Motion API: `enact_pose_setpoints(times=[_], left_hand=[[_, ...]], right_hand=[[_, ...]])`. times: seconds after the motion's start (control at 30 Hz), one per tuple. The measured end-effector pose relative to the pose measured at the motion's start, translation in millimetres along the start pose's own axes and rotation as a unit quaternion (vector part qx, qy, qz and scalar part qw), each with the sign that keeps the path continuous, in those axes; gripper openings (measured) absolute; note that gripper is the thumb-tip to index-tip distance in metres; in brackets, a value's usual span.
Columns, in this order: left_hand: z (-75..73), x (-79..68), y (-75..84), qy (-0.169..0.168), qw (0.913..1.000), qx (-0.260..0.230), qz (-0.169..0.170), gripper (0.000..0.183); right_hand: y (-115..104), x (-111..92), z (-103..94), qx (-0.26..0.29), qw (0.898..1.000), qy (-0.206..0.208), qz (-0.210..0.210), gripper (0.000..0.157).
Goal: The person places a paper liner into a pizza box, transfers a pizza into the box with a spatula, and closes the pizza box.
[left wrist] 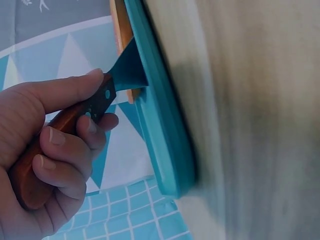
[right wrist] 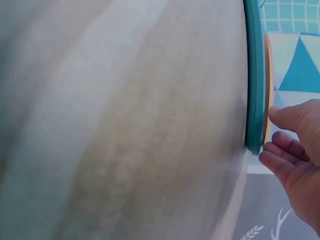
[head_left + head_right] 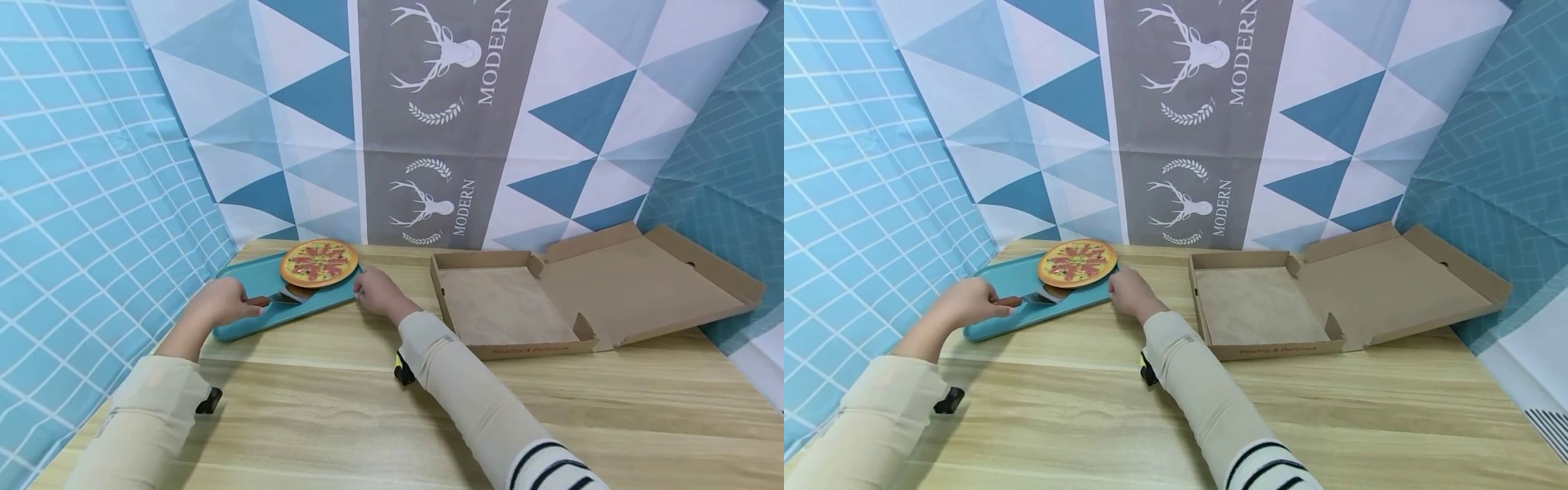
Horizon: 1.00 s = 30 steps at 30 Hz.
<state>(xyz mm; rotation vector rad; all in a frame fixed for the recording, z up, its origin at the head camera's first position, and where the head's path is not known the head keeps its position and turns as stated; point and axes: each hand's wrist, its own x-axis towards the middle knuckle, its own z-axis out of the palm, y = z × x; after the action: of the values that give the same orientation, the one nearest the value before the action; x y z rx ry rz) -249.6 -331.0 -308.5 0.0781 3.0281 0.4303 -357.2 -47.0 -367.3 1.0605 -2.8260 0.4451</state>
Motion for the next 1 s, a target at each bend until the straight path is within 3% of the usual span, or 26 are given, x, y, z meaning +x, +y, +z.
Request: enact_pose_setpoints(times=[0.23,0.6,1.0], left_hand=[[4.1,-7.3,-4.0,0.019,0.9998,-0.001,0.007,0.044],[-2.9,-14.2,-0.3,0.018,0.9997,0.0,-0.015,0.036],[-18.3,-24.5,0.5,0.041,0.9989,0.011,0.019,0.045]], right_hand=[[-6.2,-7.2,-6.1,-0.011,1.0,0.011,0.015,0.014],[-5.4,-19.7,-19.9,-0.01,0.998,0.024,0.061,0.014],[-4.5,-25.3,-21.6,-0.006,0.995,0.017,0.094,0.02]])
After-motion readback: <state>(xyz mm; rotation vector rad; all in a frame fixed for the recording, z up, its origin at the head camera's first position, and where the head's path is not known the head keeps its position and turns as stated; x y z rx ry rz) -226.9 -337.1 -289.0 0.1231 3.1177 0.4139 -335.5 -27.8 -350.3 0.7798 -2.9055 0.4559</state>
